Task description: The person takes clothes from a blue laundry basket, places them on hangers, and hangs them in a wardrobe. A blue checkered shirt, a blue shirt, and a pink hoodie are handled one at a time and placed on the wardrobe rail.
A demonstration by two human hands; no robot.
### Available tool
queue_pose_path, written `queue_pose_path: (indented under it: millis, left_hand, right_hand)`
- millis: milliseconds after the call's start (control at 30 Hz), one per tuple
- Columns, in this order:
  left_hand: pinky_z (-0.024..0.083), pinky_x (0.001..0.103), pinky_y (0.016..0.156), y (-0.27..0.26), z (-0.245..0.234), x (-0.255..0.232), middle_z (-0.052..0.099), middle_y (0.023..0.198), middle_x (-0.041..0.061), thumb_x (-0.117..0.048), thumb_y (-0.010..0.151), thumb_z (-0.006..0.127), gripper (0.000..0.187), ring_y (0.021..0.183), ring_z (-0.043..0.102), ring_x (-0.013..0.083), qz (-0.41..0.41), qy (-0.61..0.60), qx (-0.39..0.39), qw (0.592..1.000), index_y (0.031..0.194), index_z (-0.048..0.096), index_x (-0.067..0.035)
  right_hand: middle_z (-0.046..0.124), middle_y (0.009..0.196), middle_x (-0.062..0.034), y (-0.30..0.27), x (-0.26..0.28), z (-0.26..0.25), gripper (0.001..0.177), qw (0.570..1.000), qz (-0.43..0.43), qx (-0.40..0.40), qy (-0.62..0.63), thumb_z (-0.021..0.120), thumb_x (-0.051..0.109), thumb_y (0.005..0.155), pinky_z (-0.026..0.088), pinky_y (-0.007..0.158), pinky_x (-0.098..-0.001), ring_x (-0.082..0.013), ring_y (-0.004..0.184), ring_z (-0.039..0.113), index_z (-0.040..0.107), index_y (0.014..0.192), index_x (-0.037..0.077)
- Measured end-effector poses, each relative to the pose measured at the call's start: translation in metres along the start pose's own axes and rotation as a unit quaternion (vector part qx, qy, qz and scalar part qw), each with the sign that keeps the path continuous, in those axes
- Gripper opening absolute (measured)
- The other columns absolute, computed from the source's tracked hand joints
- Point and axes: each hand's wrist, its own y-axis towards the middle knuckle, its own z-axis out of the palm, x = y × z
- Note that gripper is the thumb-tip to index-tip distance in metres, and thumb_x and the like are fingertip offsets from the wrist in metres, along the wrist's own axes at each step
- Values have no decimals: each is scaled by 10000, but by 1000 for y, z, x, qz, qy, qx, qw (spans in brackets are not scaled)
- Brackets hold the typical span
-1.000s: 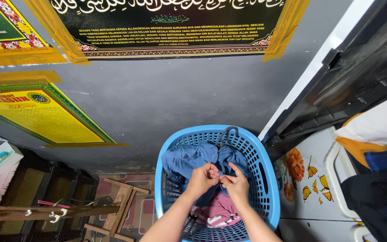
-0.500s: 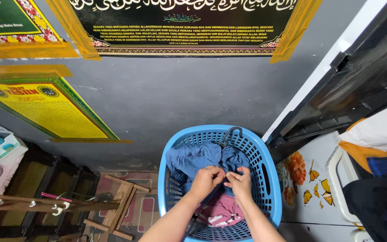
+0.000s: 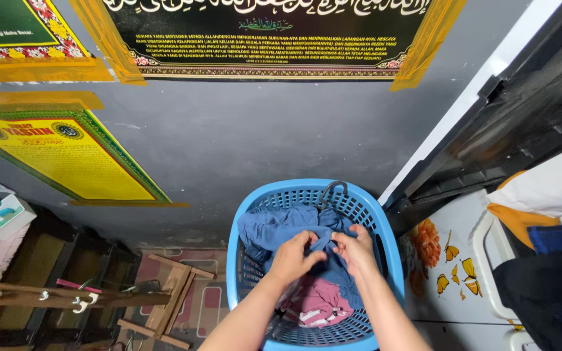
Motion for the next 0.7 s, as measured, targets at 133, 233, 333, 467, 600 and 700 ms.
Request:
queue_pose_path:
  millis: [133,233,333,467,600,700]
  left_hand:
    - [528,455,712,4,6,8,722,949,197,-207,869,722,278,868,698,416,-36,43,-15,998,1077,644,-40]
    - [550,383,687,4,17,28,704,853,195,-202,952,654,244,793,733,339,-69,-42,-99,992,1136,669,-42]
    - [507,350,639,10,30,62,669,761,130,-186,1015,564,211,674,619,215,-161,-137,-114,971,1117,664,-30]
    - [485,286,733,11,43,107,651,869,56,-178,1031,544,246,789,562,106,-230,-215,-96,944,1188,665,-34]
    - [484,217,920,13,54,123,710,1101,-14,-215,1048,504,319,1003,618,63,-191,-353,-81,912,1278,638,-40]
    - [479,234,910,12,47,103,683,1101,12,-146,946,654,395,999,602,86,-148,-306,-44,939,1324,595,-48]
  right_hand:
    - [622,798,-61,-10,35,29,562,997,10,25,66,731,-49,785,515,594,-346,-139,627,573,439,1230,129]
    - [704,898,-83,-21,66,56,538,994,-41,66,78,709,-14,839,569,695,-325,-145,753,683,456,1302,91]
    - [762,1054,-30,-21,71,57,501,988,-92,121,21,667,11,892,605,776,-309,-108,915,741,481,1349,92]
    - [703,912,-232,6,19,17,336,963,-141,61,-220,715,52,939,497,650,-415,-268,705,667,638,1260,-14]
    - [803,985,-115,23,-40,-25,223,757,-142,104,-629,735,166,783,594,844,-354,-258,905,774,822,985,130]
    - [777,1016,-146,24,-69,-14,369,767,-120,116,-619,788,212,748,579,896,-383,-293,953,764,732,1103,129]
